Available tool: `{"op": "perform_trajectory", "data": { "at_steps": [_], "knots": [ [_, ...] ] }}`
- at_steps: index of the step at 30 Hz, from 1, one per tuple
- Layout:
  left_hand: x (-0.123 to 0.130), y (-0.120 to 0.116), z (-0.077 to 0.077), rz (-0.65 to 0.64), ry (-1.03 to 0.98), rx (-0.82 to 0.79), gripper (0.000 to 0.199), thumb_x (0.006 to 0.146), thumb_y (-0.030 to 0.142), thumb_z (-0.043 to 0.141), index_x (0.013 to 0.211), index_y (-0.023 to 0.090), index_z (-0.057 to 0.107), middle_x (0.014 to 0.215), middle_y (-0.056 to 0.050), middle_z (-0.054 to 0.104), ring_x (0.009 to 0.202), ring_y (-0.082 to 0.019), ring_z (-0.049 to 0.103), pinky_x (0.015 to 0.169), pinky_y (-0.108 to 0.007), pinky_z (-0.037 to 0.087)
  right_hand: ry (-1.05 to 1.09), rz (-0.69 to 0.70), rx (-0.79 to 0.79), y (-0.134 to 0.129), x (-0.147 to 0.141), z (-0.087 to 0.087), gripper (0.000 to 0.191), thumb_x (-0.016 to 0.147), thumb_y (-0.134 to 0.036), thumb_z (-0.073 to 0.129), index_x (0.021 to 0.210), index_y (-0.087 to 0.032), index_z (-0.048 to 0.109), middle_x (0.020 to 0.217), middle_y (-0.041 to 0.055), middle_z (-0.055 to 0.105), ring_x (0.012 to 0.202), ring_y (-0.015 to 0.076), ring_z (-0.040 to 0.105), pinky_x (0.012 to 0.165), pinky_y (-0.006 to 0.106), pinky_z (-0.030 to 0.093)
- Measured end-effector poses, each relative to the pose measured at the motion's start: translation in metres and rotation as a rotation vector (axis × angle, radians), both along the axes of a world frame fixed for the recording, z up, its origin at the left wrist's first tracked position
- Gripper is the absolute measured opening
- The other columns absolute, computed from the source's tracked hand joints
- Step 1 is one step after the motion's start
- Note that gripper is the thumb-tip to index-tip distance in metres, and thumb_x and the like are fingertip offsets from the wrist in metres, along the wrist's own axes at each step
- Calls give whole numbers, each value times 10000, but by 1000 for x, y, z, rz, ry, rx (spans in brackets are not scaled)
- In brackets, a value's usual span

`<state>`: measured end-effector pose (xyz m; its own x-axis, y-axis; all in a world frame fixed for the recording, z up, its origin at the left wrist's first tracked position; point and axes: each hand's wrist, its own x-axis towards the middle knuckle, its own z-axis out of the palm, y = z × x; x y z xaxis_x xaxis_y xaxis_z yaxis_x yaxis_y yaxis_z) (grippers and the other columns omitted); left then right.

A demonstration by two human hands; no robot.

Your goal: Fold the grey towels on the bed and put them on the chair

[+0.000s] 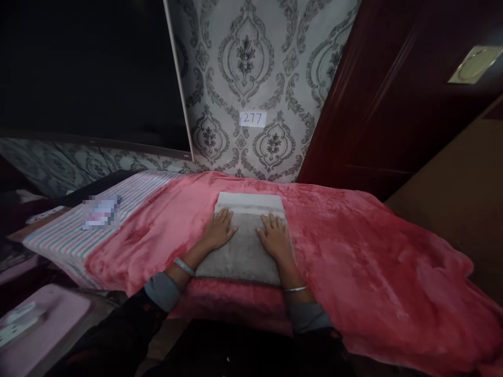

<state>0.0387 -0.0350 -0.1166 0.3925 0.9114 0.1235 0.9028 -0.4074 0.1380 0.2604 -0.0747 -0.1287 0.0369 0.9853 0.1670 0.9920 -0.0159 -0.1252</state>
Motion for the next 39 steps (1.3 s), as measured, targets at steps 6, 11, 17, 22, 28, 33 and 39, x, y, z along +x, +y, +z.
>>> {"op": "perform_trajectory", "data": {
  "at_steps": [6,11,17,22,28,33,39],
  "knots": [
    [1,-2,2,74,-18,14,719,986,538,348,1540,79,331,1626,-225,251,1532,-326,172,1215,-553,168,7,-6,2,1,-1,0,575,1027,-452,323,1570,-261,321,1645,82,233,1500,306,232,1184,547,229],
    [-8,2,11,79,-10,-106,679,981,481,380,1533,88,329,1633,-225,227,1529,-338,176,1190,-610,193,26,63,-82,2,13,0,595,1009,-420,398,1571,-241,316,1646,83,223,1506,292,222,1189,505,246],
    [7,35,44,-32,-46,-85,586,968,335,379,1509,109,375,1618,-205,291,1513,-307,242,1202,-569,211,67,71,-13,45,28,39,495,990,-314,406,1426,-130,549,1484,134,508,1409,261,412,1170,386,311],
    [47,70,51,-132,-80,-75,580,972,299,351,1535,162,353,1630,-153,288,1516,-272,246,1212,-571,186,25,-3,84,90,4,50,504,1006,-363,365,1455,-195,521,1549,108,429,1477,332,275,1171,540,265],
    [53,83,7,-103,-60,5,552,1010,408,316,1505,193,431,1596,-112,378,1501,-295,276,1215,-575,184,14,13,-4,102,-2,10,513,1030,-413,320,1510,-276,436,1610,49,334,1467,293,305,1164,533,274],
    [49,91,1,-22,-63,-11,637,991,531,333,1512,176,424,1609,-146,340,1508,-316,256,1221,-545,180,43,9,-28,106,5,5,533,1033,-438,303,1525,-266,417,1621,50,308,1482,295,279,1174,526,257],
    [36,99,13,147,-36,-60,709,979,571,305,1512,115,411,1596,-206,338,1507,-333,250,1217,-536,180,72,-110,-51,109,13,5,589,1033,-468,252,1543,-204,389,1610,103,322,1485,300,273,1176,520,262]
  ]
}}
